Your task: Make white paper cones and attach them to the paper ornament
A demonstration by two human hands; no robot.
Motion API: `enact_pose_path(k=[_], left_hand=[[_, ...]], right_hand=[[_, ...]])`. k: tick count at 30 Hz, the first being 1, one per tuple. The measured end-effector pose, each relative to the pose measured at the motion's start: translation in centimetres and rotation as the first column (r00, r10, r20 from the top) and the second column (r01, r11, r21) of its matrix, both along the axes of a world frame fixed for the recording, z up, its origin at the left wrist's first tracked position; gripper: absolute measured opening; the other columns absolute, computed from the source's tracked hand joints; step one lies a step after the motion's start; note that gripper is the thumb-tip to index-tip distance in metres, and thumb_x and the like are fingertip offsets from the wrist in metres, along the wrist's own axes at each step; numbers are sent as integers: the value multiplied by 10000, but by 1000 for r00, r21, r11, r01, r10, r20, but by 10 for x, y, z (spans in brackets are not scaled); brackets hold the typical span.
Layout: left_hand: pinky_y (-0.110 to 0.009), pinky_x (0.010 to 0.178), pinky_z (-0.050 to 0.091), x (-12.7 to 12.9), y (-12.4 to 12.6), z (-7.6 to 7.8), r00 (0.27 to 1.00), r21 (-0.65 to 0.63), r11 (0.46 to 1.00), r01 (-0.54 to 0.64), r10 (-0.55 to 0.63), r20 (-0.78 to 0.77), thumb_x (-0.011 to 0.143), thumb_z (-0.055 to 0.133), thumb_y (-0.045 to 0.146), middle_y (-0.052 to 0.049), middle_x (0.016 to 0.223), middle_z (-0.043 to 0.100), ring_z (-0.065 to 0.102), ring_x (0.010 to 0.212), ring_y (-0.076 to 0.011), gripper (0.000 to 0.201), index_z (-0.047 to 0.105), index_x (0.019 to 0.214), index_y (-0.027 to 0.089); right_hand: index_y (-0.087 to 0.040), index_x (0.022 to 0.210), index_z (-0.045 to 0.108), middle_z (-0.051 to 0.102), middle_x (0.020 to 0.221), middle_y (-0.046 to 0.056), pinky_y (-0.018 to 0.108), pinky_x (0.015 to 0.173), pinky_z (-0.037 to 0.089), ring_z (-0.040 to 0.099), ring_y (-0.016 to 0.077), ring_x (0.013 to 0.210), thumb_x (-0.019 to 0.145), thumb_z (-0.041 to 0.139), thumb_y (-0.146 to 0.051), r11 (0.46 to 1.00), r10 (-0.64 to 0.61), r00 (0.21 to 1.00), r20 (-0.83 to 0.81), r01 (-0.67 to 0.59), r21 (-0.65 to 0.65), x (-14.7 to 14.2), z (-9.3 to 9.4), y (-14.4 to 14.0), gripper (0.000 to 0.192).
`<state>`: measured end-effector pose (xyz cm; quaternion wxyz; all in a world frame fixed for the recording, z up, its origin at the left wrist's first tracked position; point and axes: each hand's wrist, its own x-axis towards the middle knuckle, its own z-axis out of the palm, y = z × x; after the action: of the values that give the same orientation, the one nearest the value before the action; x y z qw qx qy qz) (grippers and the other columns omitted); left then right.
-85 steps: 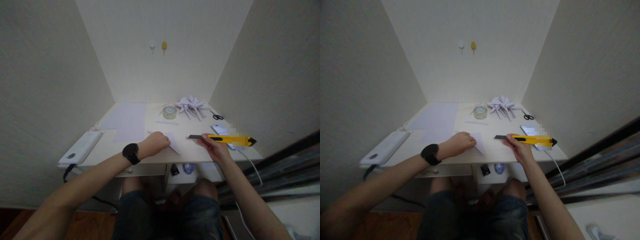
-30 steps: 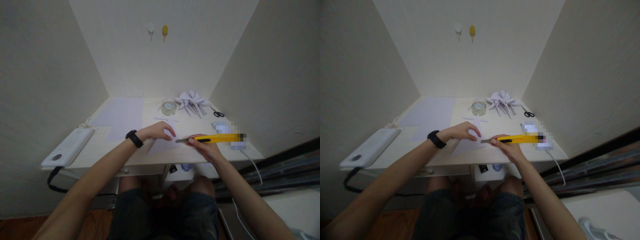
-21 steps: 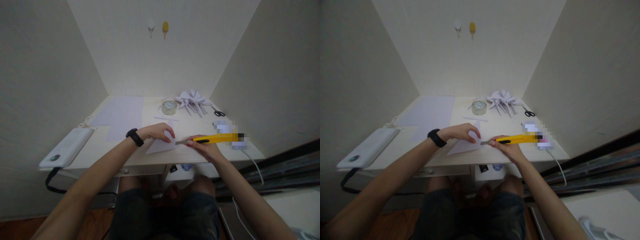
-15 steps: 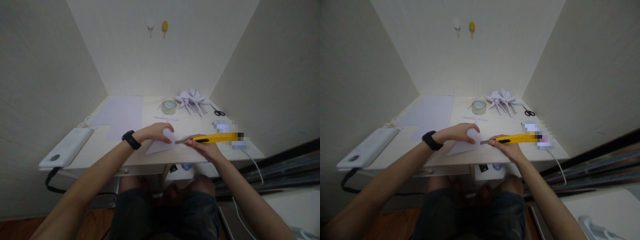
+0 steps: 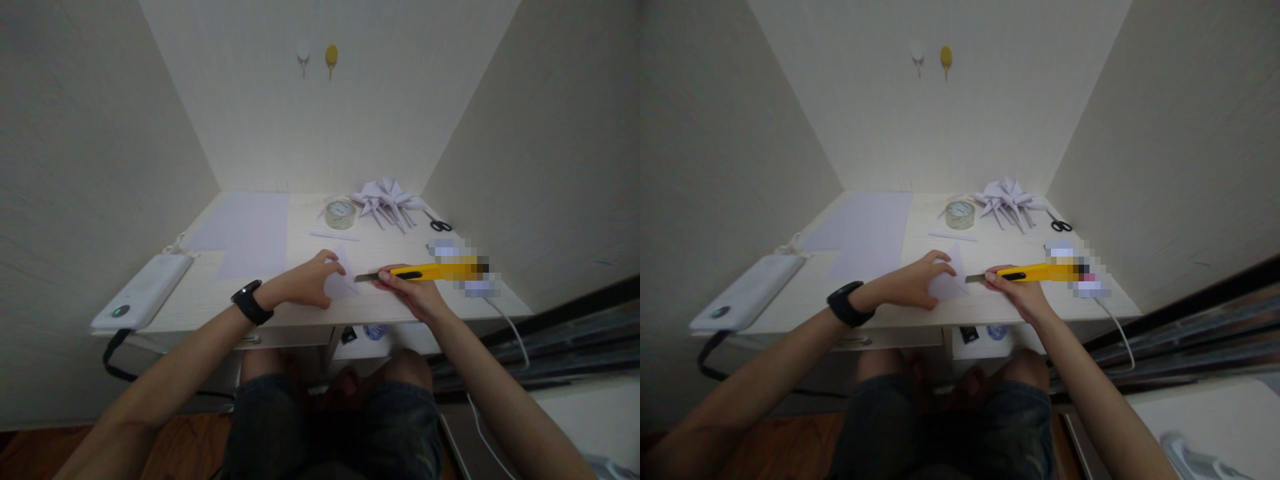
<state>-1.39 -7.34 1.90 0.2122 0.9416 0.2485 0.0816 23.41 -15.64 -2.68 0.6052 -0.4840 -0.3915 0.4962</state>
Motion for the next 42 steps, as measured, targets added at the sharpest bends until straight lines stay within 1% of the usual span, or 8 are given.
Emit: enact_pose_path(k=[9, 12, 20, 26, 30, 34, 38, 42], left_hand=[[-326, 892, 511, 1, -12, 6, 997, -59, 998, 14, -18, -73, 595, 678, 132, -138, 1338, 392, 595, 1026, -229, 655, 562, 1240, 145], [-330, 910, 499, 2, -14, 11, 994, -25, 999, 44, -46, -104, 576, 686, 129, -130, 1283, 408, 579, 1010, -226, 702, 553, 1265, 135], [-347, 854, 480, 8, -17, 8, 993, 222, 972, 75, -53, -107, 652, 629, 125, -122, 1082, 485, 531, 988, -259, 612, 600, 1262, 143], [-412, 822, 457, 4, -24, 4, 989, 378, 925, 31, 27, -147, 872, 581, 327, -152, 1046, 562, 552, 935, -287, 317, 671, 1133, 172], [-431, 829, 438, 3, -26, 6, 979, 483, 875, 32, 71, -192, 976, 447, 370, -144, 980, 625, 569, 970, -303, 303, 686, 987, 184], [-372, 792, 443, 6, -21, 5, 986, 451, 892, 36, 41, -161, 980, 412, 263, -126, 961, 659, 612, 892, -252, 232, 617, 969, 156], [-320, 715, 432, 10, -12, 7, 991, 317, 948, 38, 6, -136, 934, 440, 217, -109, 943, 684, 635, 833, -230, 163, 575, 1002, 156], [-296, 649, 393, 12, -6, 11, 989, 214, 974, 75, -46, -139, 838, 527, 209, -65, 815, 669, 613, 738, -214, 77, 571, 897, 186]], right_hand=[[-189, 810, 764, 741, 789, 20, 370, 863, 596, 703, 186, 772, 585, 916, -364, 996, 86, 994, 64, -88, 20, 4, -6, 1, 323], [-190, 839, 766, 746, 801, 24, 365, 869, 582, 703, 186, 780, 613, 902, -379, 994, 102, 988, 120, -105, 20, 6, -8, 2, 325], [-198, 843, 767, 746, 800, 24, 354, 855, 580, 711, 194, 792, 627, 892, -386, 993, 109, 987, 120, -113, 30, 4, -6, 1, 312], [-198, 839, 769, 751, 797, 31, 367, 834, 596, 718, 208, 784, 607, 897, -400, 995, 94, 988, 119, -98, 23, 3, -4, 1, 333], [-198, 835, 768, 750, 788, 30, 353, 819, 597, 713, 198, 774, 607, 897, -400, 995, 96, 987, 126, -100, 22, 2, -3, 1, 331], [-193, 827, 766, 750, 795, 34, 354, 833, 596, 709, 194, 777, 604, 900, -397, 994, 107, 988, 108, -110, 25, 3, -4, 2, 331], [-189, 833, 764, 750, 809, 34, 366, 844, 601, 714, 200, 783, 593, 905, -399, 994, 110, 990, 84, -112, 17, 3, -4, 3, 348], [-186, 819, 765, 748, 809, 28, 357, 833, 614, 719, 196, 770, 591, 908, -376, 994, 107, 993, 56, -107, 1, 3, -2, 4, 330]])
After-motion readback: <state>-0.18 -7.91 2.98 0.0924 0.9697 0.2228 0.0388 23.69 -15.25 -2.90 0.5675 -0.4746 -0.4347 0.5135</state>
